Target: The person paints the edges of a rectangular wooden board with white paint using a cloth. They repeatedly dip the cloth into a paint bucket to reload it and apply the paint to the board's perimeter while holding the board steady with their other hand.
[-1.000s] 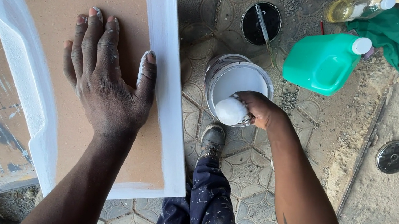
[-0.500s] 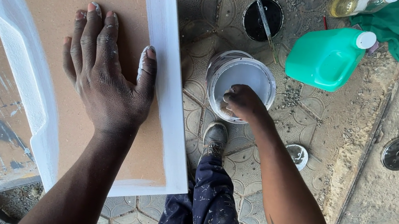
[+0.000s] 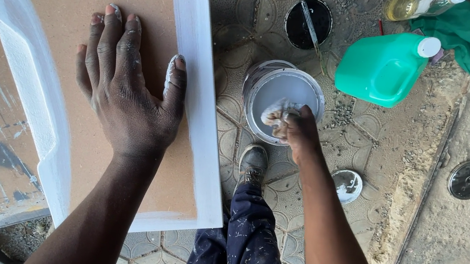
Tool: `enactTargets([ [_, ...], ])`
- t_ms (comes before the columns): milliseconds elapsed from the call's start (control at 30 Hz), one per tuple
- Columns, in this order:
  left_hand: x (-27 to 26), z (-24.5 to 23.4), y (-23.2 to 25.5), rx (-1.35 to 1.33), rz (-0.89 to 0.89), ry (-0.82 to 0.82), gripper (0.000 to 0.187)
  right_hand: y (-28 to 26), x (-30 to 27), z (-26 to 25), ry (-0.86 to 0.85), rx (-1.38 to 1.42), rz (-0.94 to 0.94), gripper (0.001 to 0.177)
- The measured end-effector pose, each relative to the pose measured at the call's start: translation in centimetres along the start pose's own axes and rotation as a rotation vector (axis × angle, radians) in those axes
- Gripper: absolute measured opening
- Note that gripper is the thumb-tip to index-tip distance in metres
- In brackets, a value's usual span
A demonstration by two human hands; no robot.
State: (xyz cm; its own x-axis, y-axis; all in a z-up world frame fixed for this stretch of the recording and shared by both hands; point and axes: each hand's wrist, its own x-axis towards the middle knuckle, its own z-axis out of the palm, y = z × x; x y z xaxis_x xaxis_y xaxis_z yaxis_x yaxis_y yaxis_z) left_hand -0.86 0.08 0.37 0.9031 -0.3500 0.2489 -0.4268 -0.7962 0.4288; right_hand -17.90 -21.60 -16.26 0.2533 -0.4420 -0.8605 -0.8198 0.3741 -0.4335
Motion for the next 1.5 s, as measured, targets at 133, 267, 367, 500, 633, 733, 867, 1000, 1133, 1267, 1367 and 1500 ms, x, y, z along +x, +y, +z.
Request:
enactTargets([
  [133, -0.2, 0.2, -0.2, -0.002, 0.005, 0.009, 0.059, 2.7, 3.2, 1.3, -0.057, 0.059, -0.198, 0.028],
  [267, -0.2, 0.2, 0.0, -0.002, 0.006, 0.013, 0.059, 0.5, -0.7, 0.5, -0.238, 0.032, -0.138, 0.02],
  [367, -0.1, 0.1, 0.1, -0.002, -0.019, 0.015, 0.061, 1.3, -3.8, 1.2, -0.3, 0.573, 0.083, 0.03],
  [500, -0.3, 0.3, 0.1, 0.007, -0.058, 0.014, 0.061, 1.4, -10.4, 2.8, -0.81, 1.102, -0.037, 0.043],
  [633, -0.2, 0.6, -0.1, 0.008, -0.079, 0.003, 0.06, 1.6, -11.8, 4.4, -0.487, 1.191, 0.065, 0.046],
  [733, -0.3, 1.1, -0.7, 0.015, -0.071, 0.019, 0.055, 1.1, -12.2, 3.6, -0.472, 1.146, 0.049, 0.046],
  [867, -0.1, 0.9, -0.8, 0.02, -0.082, 0.02, 0.053, -1.3, -13.1, 3.3, -0.543, 1.09, 0.04, 0.049],
  [1000, 0.8, 0.7, -1.9, 0.01, -0.036, 0.024, 0.05, -3.2, -13.6, 3.4, -0.552, 1.044, 0.007, 0.051],
  [1133, 1.2, 0.1, -2.6, 0.011, 0.016, -0.013, 0.048, -3.9, -13.7, 3.1, -0.514, 0.98, 0.006, 0.039],
  [1267, 1.8, -0.8, -2.4, 0.007, -0.002, -0.057, 0.051, -6.0, -15.4, 2.3, -0.526, 0.937, 0.079, 0.052],
  [1367, 2.6, -0.4, -2.9, 0.017, 0.015, -0.087, 0.057, -7.5, -14.4, 2.4, -0.656, 0.928, -0.066, 0.054],
  [1500, 3.5, -0.3, -4.0, 0.078, -0.045, -0.087, 0.062, -9.9, -12.8, 3.0, -0.62, 1.031, -0.157, 0.037],
])
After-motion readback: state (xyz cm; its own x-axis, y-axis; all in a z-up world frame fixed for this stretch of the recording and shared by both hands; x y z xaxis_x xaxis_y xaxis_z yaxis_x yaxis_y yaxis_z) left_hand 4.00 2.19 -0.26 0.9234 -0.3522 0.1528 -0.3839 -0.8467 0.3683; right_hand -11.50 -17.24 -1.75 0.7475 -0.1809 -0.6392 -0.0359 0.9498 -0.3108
